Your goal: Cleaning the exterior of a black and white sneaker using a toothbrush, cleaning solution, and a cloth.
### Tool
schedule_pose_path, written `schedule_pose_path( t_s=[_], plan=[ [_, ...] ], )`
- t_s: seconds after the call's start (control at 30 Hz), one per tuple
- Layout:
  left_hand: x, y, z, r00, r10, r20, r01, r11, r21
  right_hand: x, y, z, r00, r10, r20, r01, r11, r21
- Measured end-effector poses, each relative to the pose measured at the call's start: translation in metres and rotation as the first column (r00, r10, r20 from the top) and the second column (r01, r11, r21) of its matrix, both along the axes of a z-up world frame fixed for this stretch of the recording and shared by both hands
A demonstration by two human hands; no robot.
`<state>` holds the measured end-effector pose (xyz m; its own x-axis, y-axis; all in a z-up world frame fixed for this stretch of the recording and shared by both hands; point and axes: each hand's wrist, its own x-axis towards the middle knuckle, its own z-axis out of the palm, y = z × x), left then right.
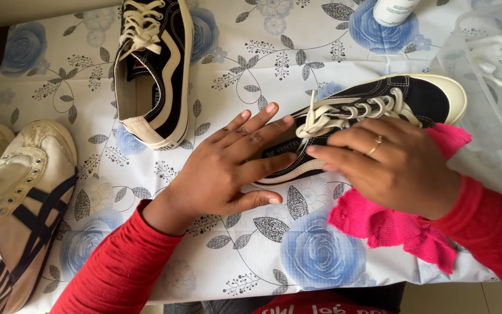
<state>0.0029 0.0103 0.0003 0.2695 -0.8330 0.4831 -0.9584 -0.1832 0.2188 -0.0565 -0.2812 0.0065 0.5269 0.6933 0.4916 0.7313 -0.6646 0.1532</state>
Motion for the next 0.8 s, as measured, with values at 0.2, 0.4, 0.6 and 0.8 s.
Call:
schedule_pose_path(
  t_s=[0.2,0.4,0.6,0.8],
  plan=[
    [0.001,0.001,0.002,0.999,-0.022,-0.029,0.022,1.000,-0.008,0.008,0.027,-0.001,1.000,-0.003,0.012,0.002,0.993,0.115],
    [0.001,0.002,0.000,0.999,-0.030,-0.026,0.030,0.999,-0.011,0.009,0.031,-0.004,0.999,0.020,0.049,-0.031,0.972,0.235],
    [0.001,0.002,0.001,0.999,-0.030,-0.017,0.030,1.000,0.003,0.003,0.017,-0.003,0.985,0.119,-0.128,-0.057,0.912,0.406],
    [0.001,0.002,0.001,0.999,-0.039,-0.015,0.039,0.999,-0.006,0.003,0.011,0.000,0.992,0.113,-0.051,-0.090,0.941,0.327]
  ],
)
